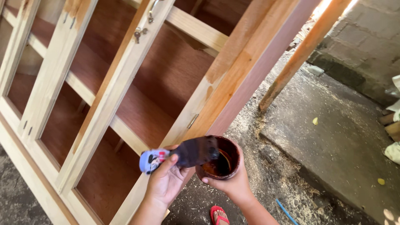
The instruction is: The person applies wood stain to a wooden cabinet using a sponge applicator, dipping it into a container of stain held in the other hand. They wipe the stain along the cabinet's frame, top edge, and side panels, moving around the piece to coat the bare wood surfaces.
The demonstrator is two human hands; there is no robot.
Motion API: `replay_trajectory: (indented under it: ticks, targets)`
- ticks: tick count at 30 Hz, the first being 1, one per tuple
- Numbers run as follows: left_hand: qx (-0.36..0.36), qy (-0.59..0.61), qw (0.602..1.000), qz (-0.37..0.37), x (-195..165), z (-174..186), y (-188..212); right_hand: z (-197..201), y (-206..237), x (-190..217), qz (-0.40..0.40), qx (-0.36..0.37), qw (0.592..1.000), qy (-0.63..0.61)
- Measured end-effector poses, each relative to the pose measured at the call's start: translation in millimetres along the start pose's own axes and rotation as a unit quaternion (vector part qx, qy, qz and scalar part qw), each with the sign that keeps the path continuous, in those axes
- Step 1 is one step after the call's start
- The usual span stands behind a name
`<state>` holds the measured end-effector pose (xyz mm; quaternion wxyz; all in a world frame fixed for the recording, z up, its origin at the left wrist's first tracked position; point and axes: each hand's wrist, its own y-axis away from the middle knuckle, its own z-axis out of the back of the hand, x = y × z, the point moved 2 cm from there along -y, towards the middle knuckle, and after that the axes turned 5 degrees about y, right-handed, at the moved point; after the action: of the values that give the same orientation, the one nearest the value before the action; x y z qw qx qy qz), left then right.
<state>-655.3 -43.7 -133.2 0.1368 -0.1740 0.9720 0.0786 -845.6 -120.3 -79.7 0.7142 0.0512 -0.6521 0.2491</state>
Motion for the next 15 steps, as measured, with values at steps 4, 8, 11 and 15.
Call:
replay_trajectory:
  ticks: [4, 8, 11, 15]
  targets:
    - [-0.048, 0.044, 0.994, -0.084, -15.7, 47.6, 2.0, -1.9, 1.9, -0.5, -0.002, 0.001, 1.000, 0.010]
    - [-0.108, -0.013, 0.987, -0.121, -47.6, 89.0, -14.4, 5.9, 0.1, -5.4, -0.018, -0.013, 0.999, 0.025]
    - [-0.141, -0.029, 0.983, -0.117, -55.9, 105.2, -32.8, 10.9, -2.6, -8.8, -0.021, -0.023, 0.999, 0.031]
    - [-0.141, -0.070, 0.980, -0.123, -52.4, 102.8, -55.0, 16.3, -6.5, -10.0, -0.008, -0.025, 0.999, 0.038]
